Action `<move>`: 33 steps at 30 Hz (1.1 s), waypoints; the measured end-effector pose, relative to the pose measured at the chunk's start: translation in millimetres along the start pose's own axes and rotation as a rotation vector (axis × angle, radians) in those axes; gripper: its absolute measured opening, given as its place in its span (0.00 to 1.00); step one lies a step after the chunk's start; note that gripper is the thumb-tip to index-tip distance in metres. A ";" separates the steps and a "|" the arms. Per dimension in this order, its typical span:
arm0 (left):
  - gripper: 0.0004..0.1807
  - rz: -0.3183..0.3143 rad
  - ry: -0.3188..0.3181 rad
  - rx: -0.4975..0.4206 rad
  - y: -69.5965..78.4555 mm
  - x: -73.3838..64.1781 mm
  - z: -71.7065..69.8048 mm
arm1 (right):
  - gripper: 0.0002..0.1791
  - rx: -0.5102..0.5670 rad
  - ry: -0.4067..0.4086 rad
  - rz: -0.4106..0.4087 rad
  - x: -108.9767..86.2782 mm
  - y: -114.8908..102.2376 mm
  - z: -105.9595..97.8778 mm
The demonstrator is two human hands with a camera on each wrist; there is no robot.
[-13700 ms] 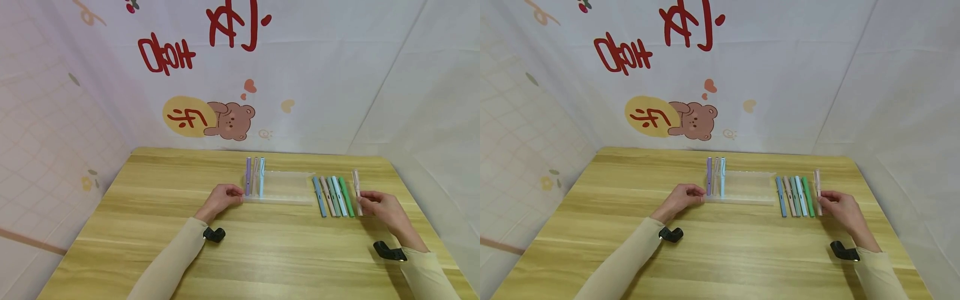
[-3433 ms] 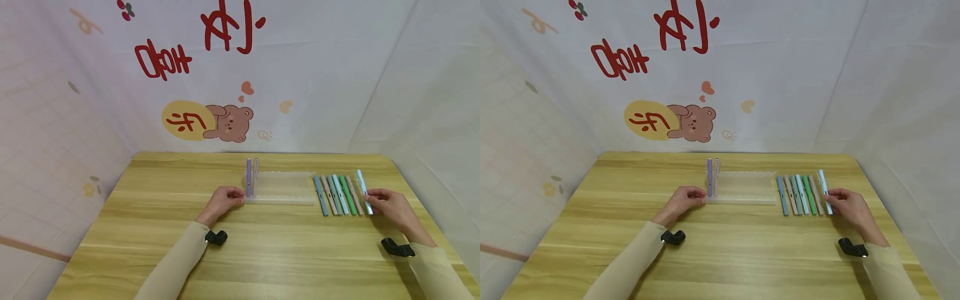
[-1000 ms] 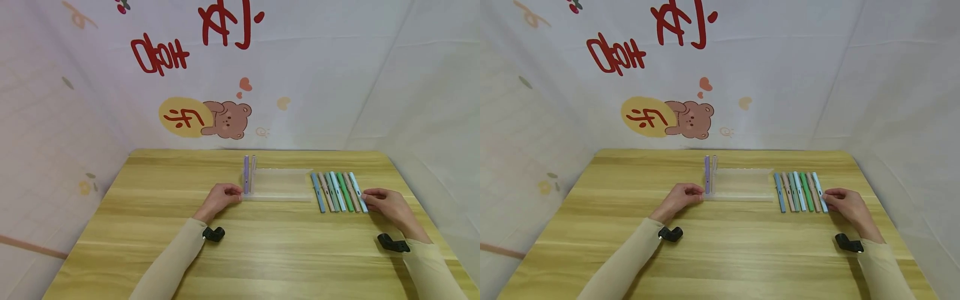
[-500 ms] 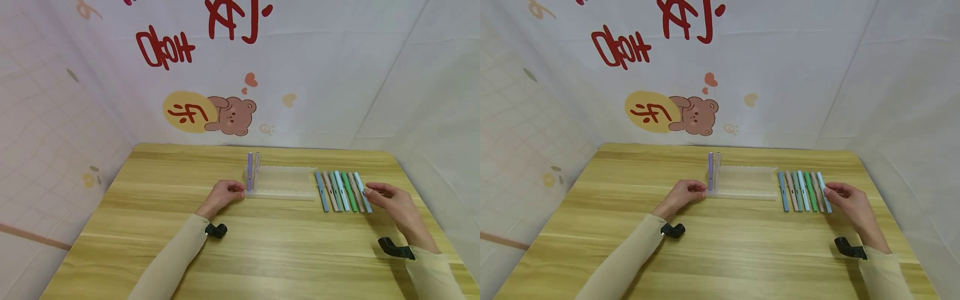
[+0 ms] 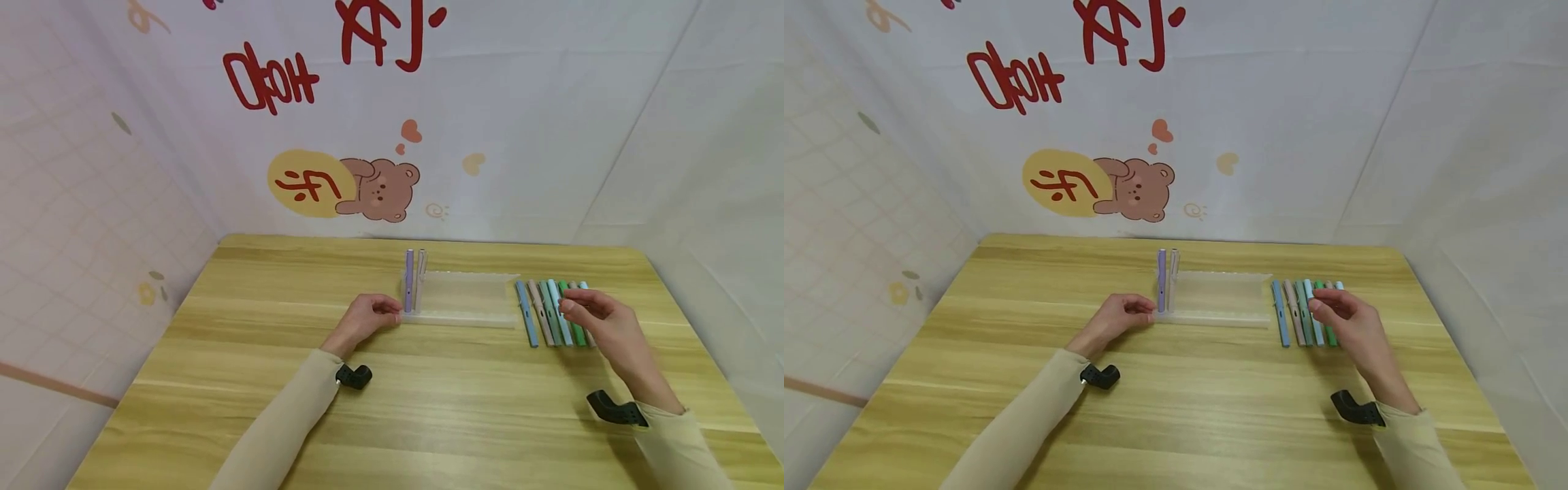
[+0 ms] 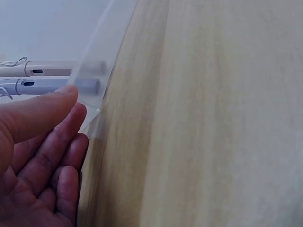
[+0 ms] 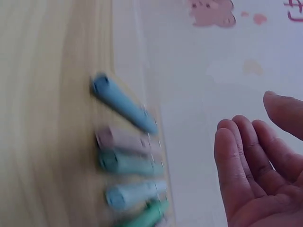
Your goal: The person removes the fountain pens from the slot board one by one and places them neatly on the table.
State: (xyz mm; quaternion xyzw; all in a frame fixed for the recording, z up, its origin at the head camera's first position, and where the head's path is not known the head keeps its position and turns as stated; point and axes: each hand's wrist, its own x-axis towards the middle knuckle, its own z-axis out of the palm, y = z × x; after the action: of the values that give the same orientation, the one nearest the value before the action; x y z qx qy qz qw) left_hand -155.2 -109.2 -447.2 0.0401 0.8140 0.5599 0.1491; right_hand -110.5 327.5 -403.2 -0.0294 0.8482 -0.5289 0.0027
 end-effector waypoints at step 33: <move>0.10 -0.002 0.000 0.006 -1.6 -0.1 -0.3 | 0.22 0.107 -0.179 -0.138 33.9 -35.6 129.2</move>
State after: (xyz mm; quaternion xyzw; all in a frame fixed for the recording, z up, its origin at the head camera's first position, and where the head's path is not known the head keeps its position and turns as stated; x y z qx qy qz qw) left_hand -155.0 -110.1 -448.6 0.0398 0.8157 0.5574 0.1495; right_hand -138.0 194.2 -427.3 -0.1345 0.8112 -0.5674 0.0435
